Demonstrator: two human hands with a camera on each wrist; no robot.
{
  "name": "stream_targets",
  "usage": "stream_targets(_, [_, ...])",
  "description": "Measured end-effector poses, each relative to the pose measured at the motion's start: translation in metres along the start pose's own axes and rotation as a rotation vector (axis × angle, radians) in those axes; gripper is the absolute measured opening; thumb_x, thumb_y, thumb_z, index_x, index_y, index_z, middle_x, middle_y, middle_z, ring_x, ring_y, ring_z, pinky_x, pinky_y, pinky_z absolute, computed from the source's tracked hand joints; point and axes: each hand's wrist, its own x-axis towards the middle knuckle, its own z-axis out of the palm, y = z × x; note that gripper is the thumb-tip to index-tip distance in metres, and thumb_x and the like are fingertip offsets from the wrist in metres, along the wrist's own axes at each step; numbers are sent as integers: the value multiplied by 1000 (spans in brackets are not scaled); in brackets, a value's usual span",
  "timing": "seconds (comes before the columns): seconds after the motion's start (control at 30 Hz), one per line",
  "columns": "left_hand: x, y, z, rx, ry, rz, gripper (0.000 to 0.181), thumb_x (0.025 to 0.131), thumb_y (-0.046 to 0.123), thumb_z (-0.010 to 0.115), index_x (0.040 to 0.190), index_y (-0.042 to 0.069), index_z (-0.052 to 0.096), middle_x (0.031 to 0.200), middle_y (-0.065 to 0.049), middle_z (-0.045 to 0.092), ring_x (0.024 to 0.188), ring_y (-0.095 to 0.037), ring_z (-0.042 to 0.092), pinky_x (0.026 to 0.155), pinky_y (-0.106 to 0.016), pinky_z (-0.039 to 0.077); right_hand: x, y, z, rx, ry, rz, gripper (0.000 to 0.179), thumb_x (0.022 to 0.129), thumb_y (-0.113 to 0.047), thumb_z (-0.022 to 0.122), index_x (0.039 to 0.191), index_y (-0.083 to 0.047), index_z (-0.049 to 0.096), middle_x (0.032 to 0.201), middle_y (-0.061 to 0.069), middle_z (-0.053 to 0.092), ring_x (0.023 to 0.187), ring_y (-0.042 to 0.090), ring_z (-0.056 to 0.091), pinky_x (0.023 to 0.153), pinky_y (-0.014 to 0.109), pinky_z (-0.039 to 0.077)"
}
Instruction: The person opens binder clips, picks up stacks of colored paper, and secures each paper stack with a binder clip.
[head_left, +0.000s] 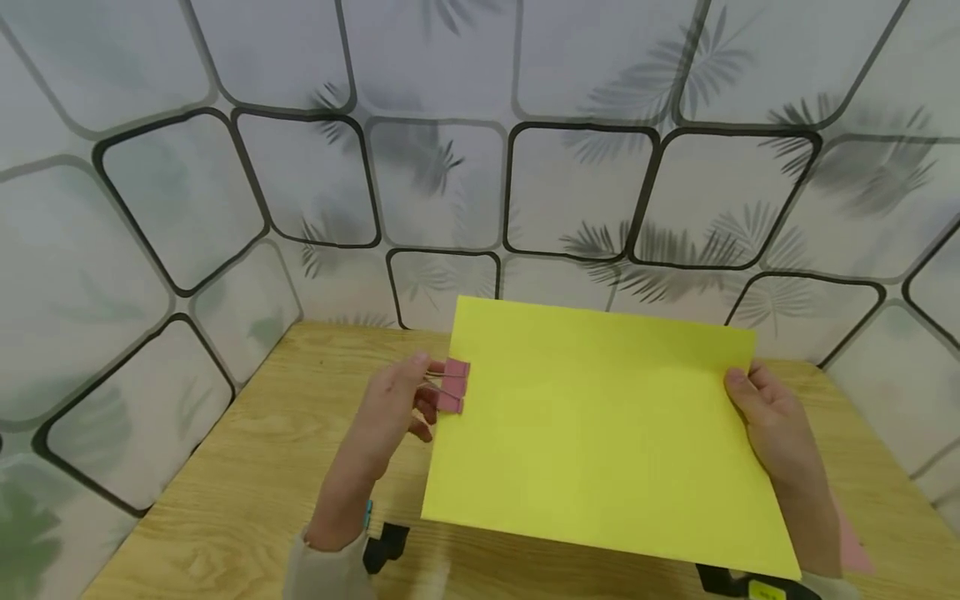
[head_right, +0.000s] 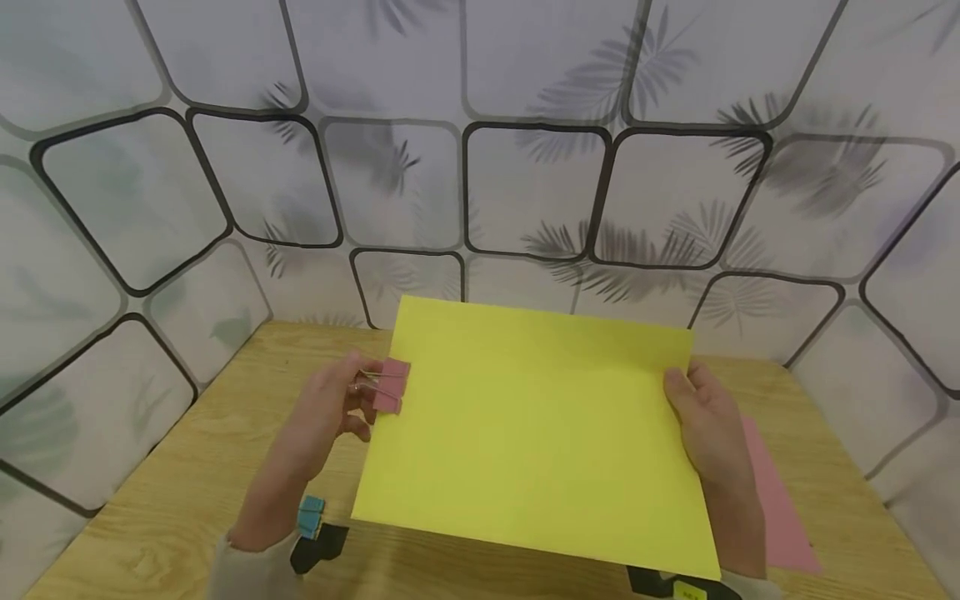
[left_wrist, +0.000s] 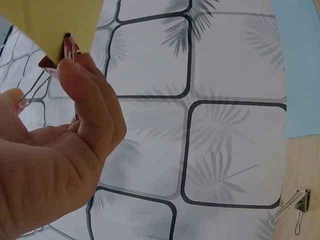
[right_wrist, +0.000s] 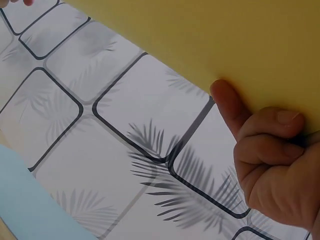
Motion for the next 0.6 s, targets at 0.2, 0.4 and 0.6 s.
stream_targets(0.2, [0,-1,-5,-72,-145,-48,46,107,32,44,122,-10,57,96,-15,64,80,-21,63,67,-31,57,-4,-2,-2,-11,45,-38,17,106,-14,45,118,-15,56,83,-2,67,66,10,66,57,22,54])
stream_targets(0.4, [-2,1,-6,-49,-209,-34,40,105,27,52,122,-9,56,109,-18,62,92,-24,64,76,-37,58,-5,-4,-5,-1,39,-75,20,107,-12,43,120,-14,58,83,-2,68,67,9,66,57,22,54])
stream_targets(0.6, [-2,-1,-3,-107,-140,5,34,101,22,55,112,-11,58,91,-12,65,82,-23,65,71,-36,59,-6,-2,-2,35,15,-87,22,107,-11,42,123,-13,56,85,0,69,68,11,68,58,24,55])
